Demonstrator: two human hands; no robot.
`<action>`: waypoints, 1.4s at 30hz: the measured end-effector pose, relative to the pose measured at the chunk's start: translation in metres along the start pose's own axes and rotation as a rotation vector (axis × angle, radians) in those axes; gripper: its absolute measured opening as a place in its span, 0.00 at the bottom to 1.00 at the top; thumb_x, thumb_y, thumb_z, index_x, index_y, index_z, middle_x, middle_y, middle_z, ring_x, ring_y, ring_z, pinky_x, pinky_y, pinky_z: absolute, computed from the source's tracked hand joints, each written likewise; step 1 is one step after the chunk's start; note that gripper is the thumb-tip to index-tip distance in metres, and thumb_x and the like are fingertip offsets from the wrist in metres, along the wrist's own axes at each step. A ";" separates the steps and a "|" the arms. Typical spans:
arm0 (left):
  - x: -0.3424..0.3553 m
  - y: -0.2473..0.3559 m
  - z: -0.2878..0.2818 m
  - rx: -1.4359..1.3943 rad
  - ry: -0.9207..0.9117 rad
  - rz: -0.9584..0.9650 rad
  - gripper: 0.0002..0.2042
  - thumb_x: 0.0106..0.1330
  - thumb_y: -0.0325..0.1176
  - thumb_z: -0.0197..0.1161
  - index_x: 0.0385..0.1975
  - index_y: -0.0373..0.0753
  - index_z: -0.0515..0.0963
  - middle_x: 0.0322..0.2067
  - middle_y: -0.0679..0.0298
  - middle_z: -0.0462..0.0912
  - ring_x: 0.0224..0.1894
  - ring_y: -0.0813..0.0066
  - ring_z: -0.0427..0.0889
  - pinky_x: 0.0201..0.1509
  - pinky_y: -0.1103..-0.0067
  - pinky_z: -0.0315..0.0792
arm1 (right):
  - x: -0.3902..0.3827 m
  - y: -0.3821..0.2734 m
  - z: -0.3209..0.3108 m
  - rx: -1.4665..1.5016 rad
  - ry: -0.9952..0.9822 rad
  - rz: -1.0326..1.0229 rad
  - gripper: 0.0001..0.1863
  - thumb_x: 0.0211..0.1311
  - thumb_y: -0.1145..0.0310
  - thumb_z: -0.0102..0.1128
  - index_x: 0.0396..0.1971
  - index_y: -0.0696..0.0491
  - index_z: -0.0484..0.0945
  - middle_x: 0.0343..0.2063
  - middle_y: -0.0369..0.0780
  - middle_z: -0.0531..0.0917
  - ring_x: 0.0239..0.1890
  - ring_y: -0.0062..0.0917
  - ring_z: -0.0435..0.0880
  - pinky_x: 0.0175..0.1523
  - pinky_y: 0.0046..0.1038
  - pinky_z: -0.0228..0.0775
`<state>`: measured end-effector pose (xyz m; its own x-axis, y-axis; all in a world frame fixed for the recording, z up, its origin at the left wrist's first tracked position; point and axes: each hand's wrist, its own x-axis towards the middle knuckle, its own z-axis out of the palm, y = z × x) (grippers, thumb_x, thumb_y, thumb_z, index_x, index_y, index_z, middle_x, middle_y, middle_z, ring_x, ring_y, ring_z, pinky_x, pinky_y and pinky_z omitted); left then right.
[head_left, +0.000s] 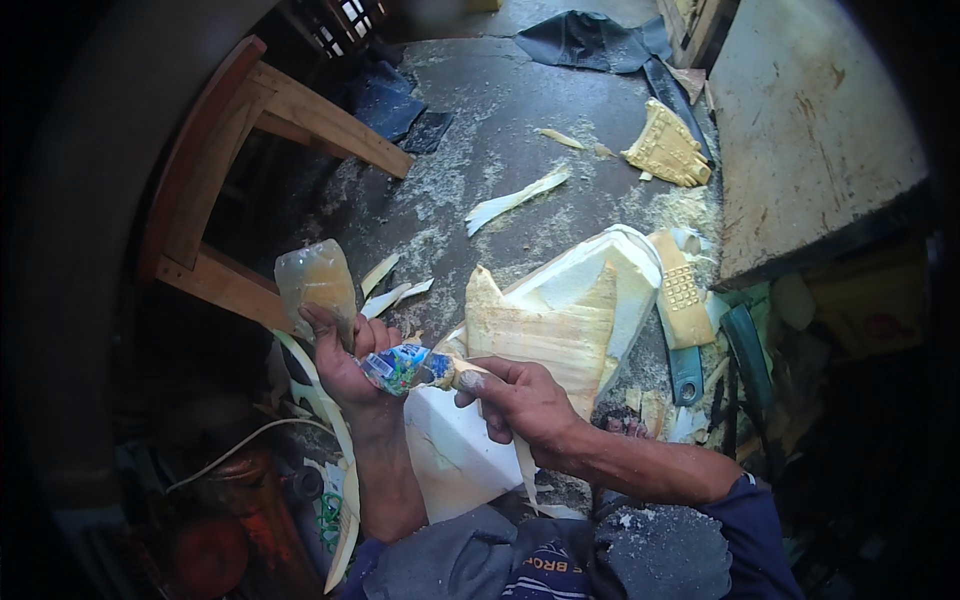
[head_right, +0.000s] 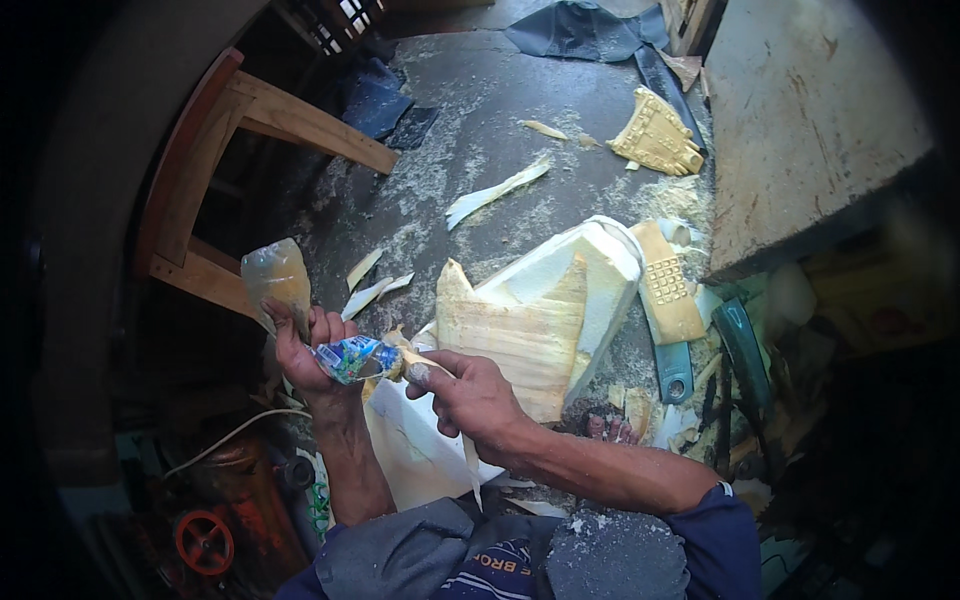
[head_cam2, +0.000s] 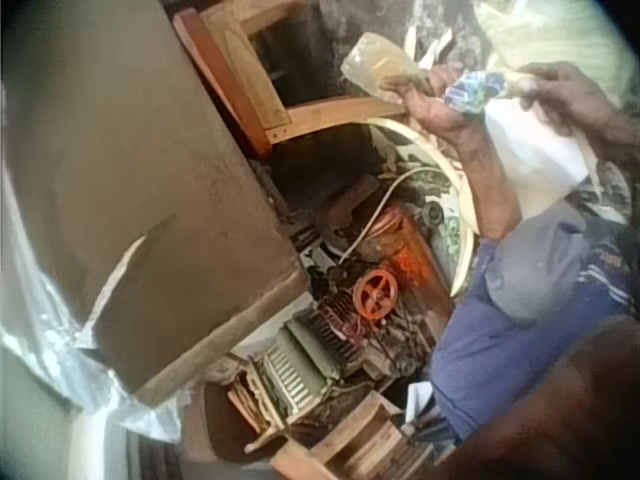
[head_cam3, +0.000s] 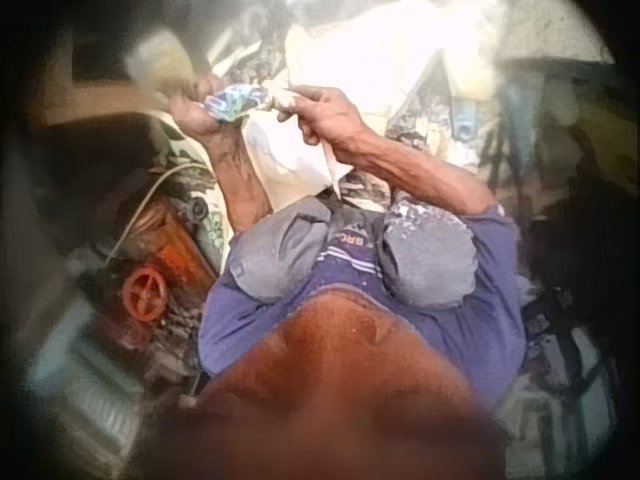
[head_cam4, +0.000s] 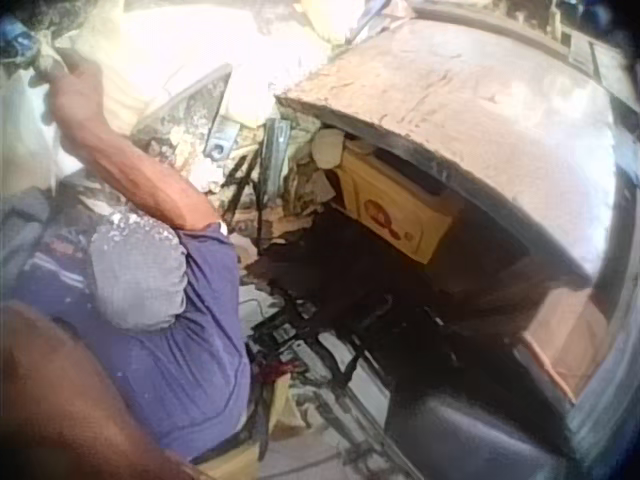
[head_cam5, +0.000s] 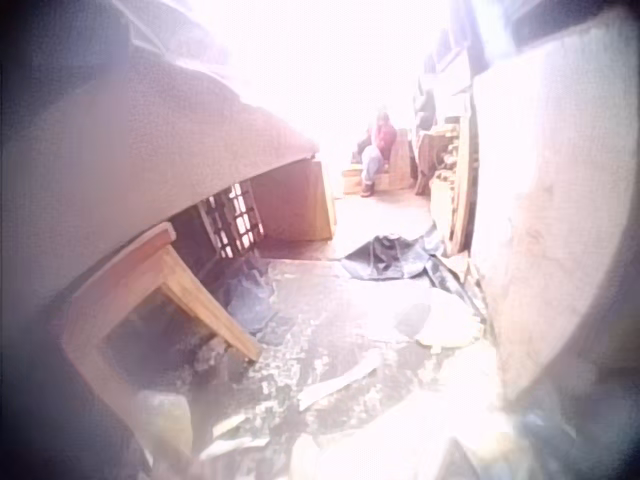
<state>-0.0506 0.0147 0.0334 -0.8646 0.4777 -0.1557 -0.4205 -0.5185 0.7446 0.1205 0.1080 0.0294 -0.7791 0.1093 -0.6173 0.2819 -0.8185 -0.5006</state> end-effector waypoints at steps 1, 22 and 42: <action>-0.005 -0.003 0.001 0.045 0.024 0.043 0.24 0.77 0.58 0.52 0.28 0.42 0.68 0.12 0.74 0.54 0.12 0.82 0.54 0.18 0.79 0.52 | -0.004 0.001 0.000 0.007 0.027 0.005 0.23 0.76 0.64 0.57 0.65 0.59 0.74 0.35 0.35 0.82 0.19 0.11 0.68 0.22 0.17 0.63; -0.028 -0.043 -0.152 -0.235 0.024 -0.346 0.27 0.74 0.62 0.55 0.31 0.40 0.70 0.13 0.73 0.57 0.13 0.82 0.51 0.16 0.80 0.50 | 0.044 -0.150 -0.245 -1.123 0.212 -0.383 0.22 0.69 0.60 0.63 0.59 0.55 0.82 0.52 0.48 0.87 0.53 0.35 0.85 0.62 0.36 0.74; -0.029 -0.045 -0.154 -0.262 -0.006 -0.344 0.27 0.74 0.63 0.54 0.32 0.39 0.71 0.12 0.72 0.57 0.12 0.81 0.50 0.16 0.79 0.49 | -0.003 -0.119 -0.224 -0.915 0.572 -0.557 0.18 0.72 0.60 0.61 0.53 0.55 0.84 0.50 0.45 0.81 0.57 0.34 0.79 0.66 0.37 0.69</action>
<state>-0.0490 -0.0849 -0.0959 -0.6610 0.6575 -0.3616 -0.7399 -0.4910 0.4599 0.2143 0.3318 -0.0451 -0.6246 0.7419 -0.2441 0.4583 0.0952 -0.8837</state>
